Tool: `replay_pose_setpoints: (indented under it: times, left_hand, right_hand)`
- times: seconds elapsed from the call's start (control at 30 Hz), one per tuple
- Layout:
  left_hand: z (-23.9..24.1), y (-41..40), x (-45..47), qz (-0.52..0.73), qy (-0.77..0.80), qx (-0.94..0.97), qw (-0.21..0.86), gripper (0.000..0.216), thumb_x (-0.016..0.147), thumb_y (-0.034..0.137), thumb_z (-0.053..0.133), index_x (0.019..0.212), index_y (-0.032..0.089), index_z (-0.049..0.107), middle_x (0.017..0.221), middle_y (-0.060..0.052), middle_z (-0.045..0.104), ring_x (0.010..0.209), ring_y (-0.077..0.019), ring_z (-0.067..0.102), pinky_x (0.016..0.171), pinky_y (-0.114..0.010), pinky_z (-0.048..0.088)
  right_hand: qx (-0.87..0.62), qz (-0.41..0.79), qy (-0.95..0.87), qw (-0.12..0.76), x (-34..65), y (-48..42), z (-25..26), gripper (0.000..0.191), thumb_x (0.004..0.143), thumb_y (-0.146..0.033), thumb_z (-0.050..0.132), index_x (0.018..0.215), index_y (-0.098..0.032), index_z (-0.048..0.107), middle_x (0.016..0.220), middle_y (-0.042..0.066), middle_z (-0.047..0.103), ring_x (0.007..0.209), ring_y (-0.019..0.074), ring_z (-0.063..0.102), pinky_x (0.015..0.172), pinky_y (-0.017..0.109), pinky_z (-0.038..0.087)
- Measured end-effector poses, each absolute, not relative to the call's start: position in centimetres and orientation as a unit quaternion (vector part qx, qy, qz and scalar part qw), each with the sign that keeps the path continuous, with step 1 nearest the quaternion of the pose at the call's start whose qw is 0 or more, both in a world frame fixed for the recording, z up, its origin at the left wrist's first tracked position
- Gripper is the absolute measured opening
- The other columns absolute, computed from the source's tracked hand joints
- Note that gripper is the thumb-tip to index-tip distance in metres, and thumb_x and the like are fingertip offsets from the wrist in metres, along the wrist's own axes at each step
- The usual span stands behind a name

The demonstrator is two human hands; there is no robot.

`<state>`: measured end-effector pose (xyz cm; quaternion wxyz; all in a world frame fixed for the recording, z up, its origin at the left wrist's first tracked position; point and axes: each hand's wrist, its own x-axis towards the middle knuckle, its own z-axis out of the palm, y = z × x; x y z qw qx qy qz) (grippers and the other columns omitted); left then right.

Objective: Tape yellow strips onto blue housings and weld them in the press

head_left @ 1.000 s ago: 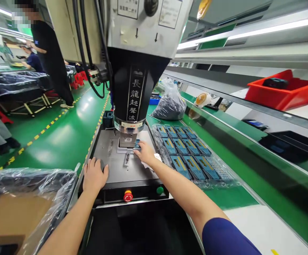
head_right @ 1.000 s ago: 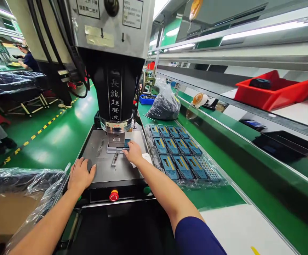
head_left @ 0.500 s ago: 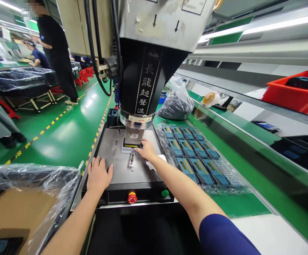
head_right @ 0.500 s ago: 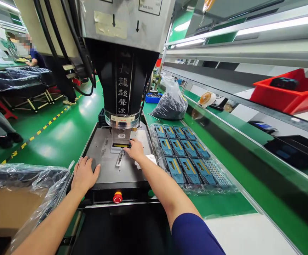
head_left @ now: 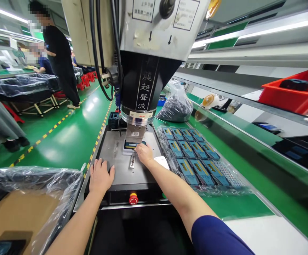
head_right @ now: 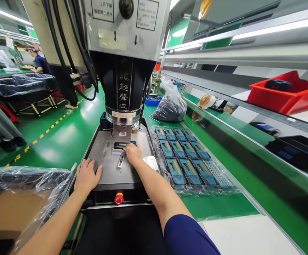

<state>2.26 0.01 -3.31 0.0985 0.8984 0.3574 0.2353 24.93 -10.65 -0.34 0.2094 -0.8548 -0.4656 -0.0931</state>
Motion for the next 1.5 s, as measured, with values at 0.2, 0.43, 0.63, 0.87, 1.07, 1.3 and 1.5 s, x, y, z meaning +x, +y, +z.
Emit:
replay_pose_setpoints:
  times: [0.2,0.43,0.63,0.87,1.07,1.3,1.5]
  left_hand:
    - [-3.2,0.5,2.4,0.284,0.349,0.882,0.137,0.051,0.085,0.045,0.043,0.117,0.008,0.058,0.135,-0.022,0.048,0.134,-0.0365,0.033,0.111,-0.054,0.024]
    - [-1.8,-2.1,0.4,0.364,0.315,0.845,0.232,0.047,0.09,0.046,0.033,0.113,0.011,0.056,0.122,-0.017,0.058,0.12,-0.0259,0.05,0.107,-0.042,0.037]
    - [2.3,-10.5,-2.1,0.079,0.242,0.67,0.697,0.054,0.085,0.058,0.048,0.119,0.016,0.053,0.107,-0.01,0.066,0.084,-0.0193,0.064,0.077,-0.034,0.053]
    - [4.6,-13.6,-3.2,-0.072,0.237,0.669,0.7,0.051,0.08,0.056,0.057,0.111,0.015,0.059,0.08,-0.005,0.067,0.066,-0.0142,0.057,0.054,-0.023,0.044]
    - [4.1,-14.1,-3.2,-0.081,0.27,0.674,0.683,0.048,0.078,0.059,0.058,0.1,0.016,0.06,0.078,-0.005,0.066,0.067,-0.0156,0.059,0.056,-0.025,0.048]
    - [3.4,-14.7,-3.1,-0.085,0.247,0.721,0.642,0.045,0.077,0.059,0.058,0.092,0.017,0.06,0.066,-0.002,0.062,0.062,-0.0163,0.06,0.054,-0.025,0.046]
    - [3.6,-16.9,-2.1,-0.037,0.242,0.826,0.507,0.052,0.079,0.062,0.05,0.108,0.02,0.058,0.083,-0.006,0.068,0.078,-0.0246,0.066,0.066,-0.034,0.051]
  right_hand:
    - [-0.816,-0.046,-0.525,0.239,21.6,-14.2,4.1,0.018,0.093,-0.028,0.051,0.088,-0.019,0.065,0.101,0.007,0.066,0.094,0.0184,0.058,0.091,0.031,0.04]
    - [-0.726,0.383,-0.267,0.505,15.6,-24.1,6.1,0.04,0.086,-0.052,0.056,0.072,-0.015,0.058,0.063,-0.001,0.06,0.056,0.0116,0.056,0.055,0.022,0.046]
    - [-0.59,0.578,-0.072,0.559,12.4,-28.9,5.3,0.034,0.07,-0.042,0.077,0.064,-0.015,0.058,0.055,-0.002,0.059,0.045,0.0089,0.053,0.046,0.02,0.047]
    - [-0.593,0.579,-0.071,0.556,11.1,-30.2,4.4,0.044,0.061,-0.05,0.081,0.061,-0.015,0.055,0.051,-0.005,0.054,0.043,0.0076,0.049,0.041,0.018,0.041]
    - [-0.621,0.545,-0.131,0.548,10.5,-30.9,4.2,0.045,0.058,-0.053,0.081,0.067,-0.016,0.057,0.059,-0.004,0.056,0.052,0.0086,0.05,0.049,0.02,0.041]
    - [-0.773,0.364,-0.31,0.417,9.6,-32.1,4.2,0.021,0.076,-0.036,0.067,0.071,-0.016,0.065,0.058,-0.004,0.051,0.053,0.0087,0.041,0.048,0.021,0.029]
    - [-0.791,0.285,-0.332,0.427,8.5,-33.7,3.9,0.028,0.088,-0.038,0.052,0.071,-0.018,0.062,0.064,-0.002,0.054,0.06,0.0111,0.045,0.055,0.022,0.031]
